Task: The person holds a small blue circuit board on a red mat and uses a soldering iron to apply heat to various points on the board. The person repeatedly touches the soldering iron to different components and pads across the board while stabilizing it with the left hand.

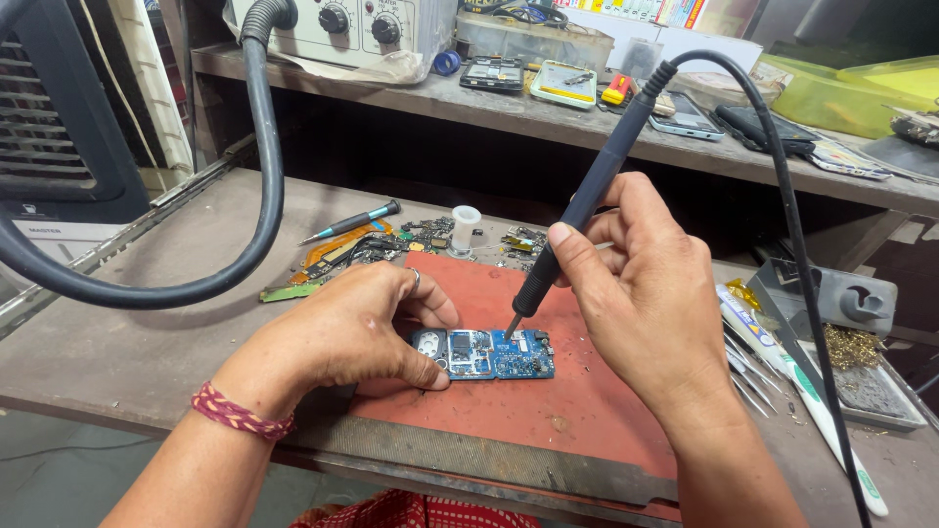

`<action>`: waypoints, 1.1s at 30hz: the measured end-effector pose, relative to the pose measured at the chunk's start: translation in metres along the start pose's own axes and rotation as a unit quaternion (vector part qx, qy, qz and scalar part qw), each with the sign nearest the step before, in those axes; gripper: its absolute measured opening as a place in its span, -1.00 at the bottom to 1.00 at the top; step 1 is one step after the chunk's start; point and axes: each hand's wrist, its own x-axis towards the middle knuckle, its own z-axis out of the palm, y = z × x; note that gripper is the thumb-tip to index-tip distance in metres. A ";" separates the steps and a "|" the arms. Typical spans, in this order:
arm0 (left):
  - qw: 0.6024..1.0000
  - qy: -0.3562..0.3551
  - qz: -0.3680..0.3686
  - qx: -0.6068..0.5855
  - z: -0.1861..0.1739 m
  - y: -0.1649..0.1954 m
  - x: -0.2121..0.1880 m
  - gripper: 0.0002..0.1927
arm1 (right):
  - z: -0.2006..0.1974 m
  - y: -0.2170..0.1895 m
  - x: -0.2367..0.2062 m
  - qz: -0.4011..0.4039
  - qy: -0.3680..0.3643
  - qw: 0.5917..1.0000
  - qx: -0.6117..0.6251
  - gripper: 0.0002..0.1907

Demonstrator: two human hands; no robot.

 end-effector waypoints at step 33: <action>1.000 0.004 0.019 0.019 0.002 0.000 -0.001 -0.51 | -0.007 -0.002 -0.003 0.011 0.005 1.000 -0.007 -0.83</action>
